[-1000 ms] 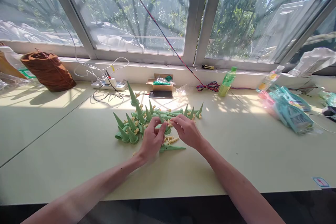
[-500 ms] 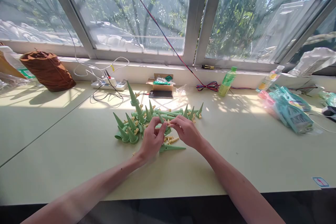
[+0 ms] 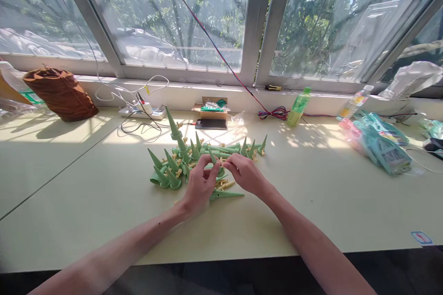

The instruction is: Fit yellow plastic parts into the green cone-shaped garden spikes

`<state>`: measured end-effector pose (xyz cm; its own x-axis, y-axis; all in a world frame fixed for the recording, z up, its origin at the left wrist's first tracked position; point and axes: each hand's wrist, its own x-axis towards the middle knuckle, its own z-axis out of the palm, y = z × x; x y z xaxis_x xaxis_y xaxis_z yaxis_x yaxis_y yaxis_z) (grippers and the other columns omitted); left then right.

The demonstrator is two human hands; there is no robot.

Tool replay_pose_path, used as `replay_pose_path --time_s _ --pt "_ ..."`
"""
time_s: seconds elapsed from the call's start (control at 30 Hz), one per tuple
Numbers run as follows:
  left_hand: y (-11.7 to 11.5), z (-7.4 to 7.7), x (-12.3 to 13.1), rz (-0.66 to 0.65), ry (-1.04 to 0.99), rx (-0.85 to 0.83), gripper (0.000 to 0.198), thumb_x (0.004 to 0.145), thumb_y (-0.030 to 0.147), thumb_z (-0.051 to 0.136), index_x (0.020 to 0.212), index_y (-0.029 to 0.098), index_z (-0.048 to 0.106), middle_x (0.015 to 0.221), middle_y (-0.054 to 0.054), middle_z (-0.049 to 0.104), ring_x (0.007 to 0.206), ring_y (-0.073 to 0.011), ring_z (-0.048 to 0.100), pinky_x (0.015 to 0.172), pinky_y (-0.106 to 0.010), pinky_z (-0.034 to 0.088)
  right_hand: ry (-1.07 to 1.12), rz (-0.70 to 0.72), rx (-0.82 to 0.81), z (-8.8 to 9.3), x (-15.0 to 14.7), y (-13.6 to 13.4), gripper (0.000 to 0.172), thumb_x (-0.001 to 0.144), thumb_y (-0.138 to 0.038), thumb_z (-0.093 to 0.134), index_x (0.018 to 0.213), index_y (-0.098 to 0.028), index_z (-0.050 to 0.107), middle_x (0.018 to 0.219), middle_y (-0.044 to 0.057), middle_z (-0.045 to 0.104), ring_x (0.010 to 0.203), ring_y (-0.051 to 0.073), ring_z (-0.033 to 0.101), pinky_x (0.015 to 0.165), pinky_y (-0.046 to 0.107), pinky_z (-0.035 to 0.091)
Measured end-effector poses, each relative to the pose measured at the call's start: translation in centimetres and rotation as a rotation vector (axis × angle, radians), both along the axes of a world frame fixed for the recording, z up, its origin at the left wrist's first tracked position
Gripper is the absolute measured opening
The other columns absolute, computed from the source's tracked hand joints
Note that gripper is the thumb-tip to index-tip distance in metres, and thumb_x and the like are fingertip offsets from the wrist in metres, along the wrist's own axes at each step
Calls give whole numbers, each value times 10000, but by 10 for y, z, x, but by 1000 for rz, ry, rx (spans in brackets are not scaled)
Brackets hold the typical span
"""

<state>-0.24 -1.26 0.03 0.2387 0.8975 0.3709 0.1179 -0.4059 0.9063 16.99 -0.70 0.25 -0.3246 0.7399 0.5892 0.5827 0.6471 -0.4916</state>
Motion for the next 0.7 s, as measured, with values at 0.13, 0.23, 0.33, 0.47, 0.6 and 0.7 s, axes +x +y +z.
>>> replay_pose_path --time_s 0.13,0.23,0.33,0.47,0.6,0.7 --pt "0 0 0 10 14 18 240 946 434 487 893 205 441 578 79 333 439 -46 237 434 -183 160 0 -4 -6 0 0 1 277 1008 -295 445 760 -191 512 676 -7 512 600 119 460 573 244 379" --pt "0 0 -1 8 7 21 245 942 442 493 903 203 461 573 78 342 435 -46 245 438 -184 163 3 -3 -5 0 0 1 298 1012 -311 434 750 -193 511 668 -7 510 595 120 461 568 245 380" --pt "0 0 -1 7 2 17 250 938 446 499 903 200 468 579 76 354 433 -44 247 436 -183 164 7 -8 -13 0 0 0 310 1013 -328 427 750 -192 518 662 -8 504 590 121 455 565 247 381" --pt "0 1 0 22 21 33 232 942 425 497 904 198 464 606 68 389 434 -41 267 433 -183 178 -2 -19 -28 -1 1 0 308 1013 -334 425 764 -190 538 657 -7 506 583 122 444 564 248 380" --pt "-1 1 -1 30 6 47 234 937 431 501 920 198 486 613 61 414 430 -45 290 429 -188 184 17 -5 -10 1 0 0 284 1010 -347 428 822 -192 572 697 14 567 606 134 491 574 255 406" --pt "-1 2 -1 47 -10 54 241 934 437 509 923 197 495 618 56 428 427 -43 280 432 -194 177 33 6 3 2 -1 -2 248 1008 -346 434 890 -197 592 764 36 610 636 142 525 578 262 429"
